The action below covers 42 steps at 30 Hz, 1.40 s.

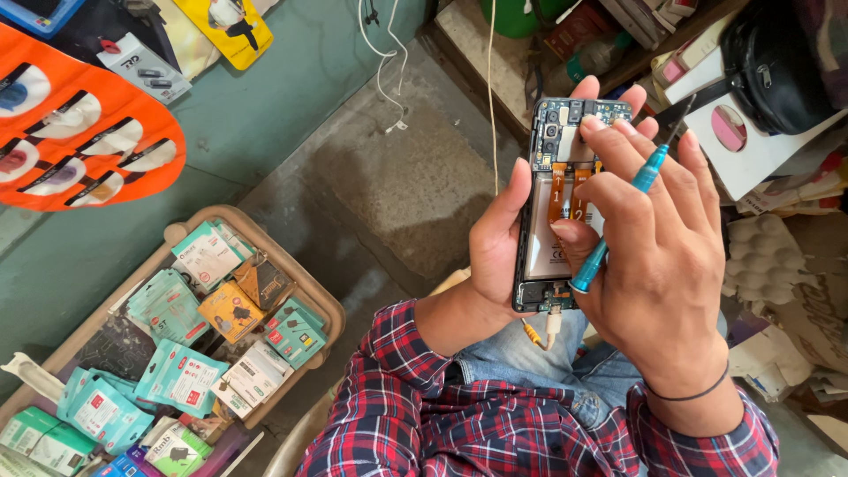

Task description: The person sits on a chair holding an opened smartphone and uses a screwdriver to work on its internal components, prying and adjusting parts near the battery and board. They then use a toothbrush to brush the phone's internals and reposition the device while continuing to work on it.

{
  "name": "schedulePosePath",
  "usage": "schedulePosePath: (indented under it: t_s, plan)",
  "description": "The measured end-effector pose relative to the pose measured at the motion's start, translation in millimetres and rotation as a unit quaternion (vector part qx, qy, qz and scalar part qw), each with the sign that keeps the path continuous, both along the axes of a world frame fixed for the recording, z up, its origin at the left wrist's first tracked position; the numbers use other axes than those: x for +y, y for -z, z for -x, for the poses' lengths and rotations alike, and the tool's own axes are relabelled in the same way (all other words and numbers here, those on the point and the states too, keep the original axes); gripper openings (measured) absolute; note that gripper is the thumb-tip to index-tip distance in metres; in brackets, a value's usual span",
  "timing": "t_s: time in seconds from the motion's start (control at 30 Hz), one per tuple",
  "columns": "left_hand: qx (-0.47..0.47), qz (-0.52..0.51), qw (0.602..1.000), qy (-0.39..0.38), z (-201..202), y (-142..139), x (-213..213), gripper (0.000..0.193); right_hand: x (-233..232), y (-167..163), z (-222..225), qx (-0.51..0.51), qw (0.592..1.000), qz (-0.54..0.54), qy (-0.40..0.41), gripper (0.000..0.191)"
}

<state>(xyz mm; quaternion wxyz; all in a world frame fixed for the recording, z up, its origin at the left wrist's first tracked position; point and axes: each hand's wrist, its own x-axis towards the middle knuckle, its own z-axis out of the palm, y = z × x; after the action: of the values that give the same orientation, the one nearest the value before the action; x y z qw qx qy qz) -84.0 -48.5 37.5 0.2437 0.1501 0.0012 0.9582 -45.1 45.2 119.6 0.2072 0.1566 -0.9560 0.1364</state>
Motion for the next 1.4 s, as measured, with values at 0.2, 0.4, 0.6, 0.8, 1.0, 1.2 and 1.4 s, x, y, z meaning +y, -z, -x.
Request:
schedulePosePath:
  t_s: [0.2,0.4,0.6,0.8,1.0,1.2,1.4]
  plan:
    - [-0.004,0.005,1.0,0.004,2,-5,-1,0.081,0,-2,2,0.0,1.0,-0.001,-0.002,0.026]
    - [-0.016,0.003,1.0,0.006,2,-8,-1,0.081,-1,-5,4,-0.001,1.0,-0.003,0.001,0.026]
    - [-0.014,-0.003,1.0,0.006,2,-11,-4,0.079,-3,-8,6,0.003,1.0,-0.002,-0.002,0.026]
    - [-0.029,0.006,1.0,0.004,-4,-19,-6,0.081,-1,-14,2,-0.007,1.0,0.014,-0.012,0.025]
    - [-0.038,0.034,0.998,-0.027,-26,-24,-13,0.081,2,-10,-18,-0.019,0.998,0.038,-0.048,0.023]
    - [-0.03,0.04,0.996,-0.073,-65,-21,-21,0.08,-1,-4,-52,-0.027,0.993,0.074,-0.084,0.026]
    - [-0.038,-0.161,0.986,-0.033,-99,-15,-38,0.067,-9,-5,-72,-0.027,0.983,0.104,-0.149,0.027]
